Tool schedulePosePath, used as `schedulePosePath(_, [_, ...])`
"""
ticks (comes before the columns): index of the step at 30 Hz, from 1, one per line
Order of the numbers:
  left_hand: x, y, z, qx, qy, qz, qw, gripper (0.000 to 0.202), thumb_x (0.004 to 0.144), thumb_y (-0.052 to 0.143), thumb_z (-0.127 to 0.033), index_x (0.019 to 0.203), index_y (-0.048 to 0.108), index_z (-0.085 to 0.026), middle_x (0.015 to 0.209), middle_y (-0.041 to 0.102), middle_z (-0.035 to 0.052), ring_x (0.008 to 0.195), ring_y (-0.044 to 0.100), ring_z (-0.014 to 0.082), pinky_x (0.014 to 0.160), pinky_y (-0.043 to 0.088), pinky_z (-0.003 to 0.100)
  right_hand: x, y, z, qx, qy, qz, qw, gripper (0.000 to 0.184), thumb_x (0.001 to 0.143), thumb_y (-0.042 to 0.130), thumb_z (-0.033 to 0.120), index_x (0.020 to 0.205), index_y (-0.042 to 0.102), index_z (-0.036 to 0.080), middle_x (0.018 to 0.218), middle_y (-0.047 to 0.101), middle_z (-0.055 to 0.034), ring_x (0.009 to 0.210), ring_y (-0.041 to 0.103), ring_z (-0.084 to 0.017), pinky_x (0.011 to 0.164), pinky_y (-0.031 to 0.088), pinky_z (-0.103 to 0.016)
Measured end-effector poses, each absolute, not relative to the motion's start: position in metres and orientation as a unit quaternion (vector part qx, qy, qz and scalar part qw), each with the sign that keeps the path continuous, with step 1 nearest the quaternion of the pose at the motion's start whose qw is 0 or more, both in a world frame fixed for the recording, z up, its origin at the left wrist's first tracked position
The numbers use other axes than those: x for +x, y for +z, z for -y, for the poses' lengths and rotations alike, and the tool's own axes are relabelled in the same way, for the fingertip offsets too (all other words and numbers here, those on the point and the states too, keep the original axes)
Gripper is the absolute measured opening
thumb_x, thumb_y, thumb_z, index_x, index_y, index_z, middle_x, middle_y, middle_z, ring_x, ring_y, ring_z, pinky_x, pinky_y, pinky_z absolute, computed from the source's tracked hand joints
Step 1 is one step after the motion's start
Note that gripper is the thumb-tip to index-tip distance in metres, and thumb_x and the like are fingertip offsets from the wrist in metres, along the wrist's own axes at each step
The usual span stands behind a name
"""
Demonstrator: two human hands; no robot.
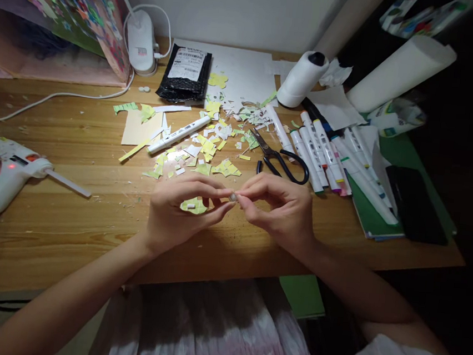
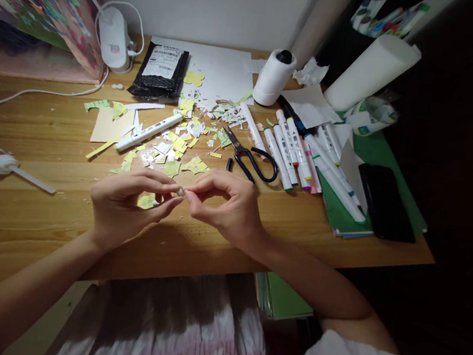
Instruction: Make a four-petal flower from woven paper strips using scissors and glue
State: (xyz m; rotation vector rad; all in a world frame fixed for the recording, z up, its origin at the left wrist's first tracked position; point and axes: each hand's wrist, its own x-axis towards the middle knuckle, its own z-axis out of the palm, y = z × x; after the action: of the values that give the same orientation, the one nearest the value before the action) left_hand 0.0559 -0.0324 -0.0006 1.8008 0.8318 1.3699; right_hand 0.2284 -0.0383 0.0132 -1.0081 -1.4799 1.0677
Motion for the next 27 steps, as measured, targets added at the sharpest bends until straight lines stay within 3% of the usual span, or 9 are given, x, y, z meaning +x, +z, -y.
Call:
schedulePosePath(10, [0.055, 0.005, 0.026, 0.61, 0.521, -0.395, 0.447, 0.015, 0.07, 0.072, -0.014, 0.083, 0.072, -0.02, 0.077, 0.071, 0.002, 0.068, 0.064, 0.0106, 0.056, 0.053, 0.02, 0.237, 0.004, 0.017, -0.44, 0.533, 0.546, 0.473, 0.005, 0.073, 0.068, 0.019, 0.068, 0.065, 0.018, 0.061, 0.062, 0.0036, 0.053, 0.055, -0.009, 0.052, 0.047, -0.022])
schedulePosePath(19, [0.004, 0.026, 0.032, 0.569, 0.479, -0.531, 0.406, 0.017, 0.068, 0.075, -0.025, 0.084, 0.072, -0.018, 0.08, 0.073, 0.003, 0.072, 0.068, 0.0138, 0.064, 0.056, 0.022, 0.26, -0.005, -0.009, -0.541, 0.222, 0.752, 0.306, 0.007, 0.076, 0.068, 0.02, 0.07, 0.066, 0.017, 0.07, 0.064, -0.0015, 0.059, 0.054, -0.013, 0.053, 0.041, -0.027])
schedulePosePath(27, [-0.008, 0.005, 0.067, 0.732, 0.339, -0.516, 0.289, 0.012, 0.079, 0.063, -0.018, 0.09, 0.069, -0.019, 0.083, 0.07, 0.0033, 0.067, 0.061, 0.0112, 0.061, 0.05, 0.023, 0.258, -0.014, -0.01, -0.516, 0.149, 0.8, 0.268, 0.006, 0.08, 0.065, 0.016, 0.078, 0.07, 0.018, 0.079, 0.069, -0.004, 0.07, 0.06, -0.017, 0.063, 0.044, -0.03])
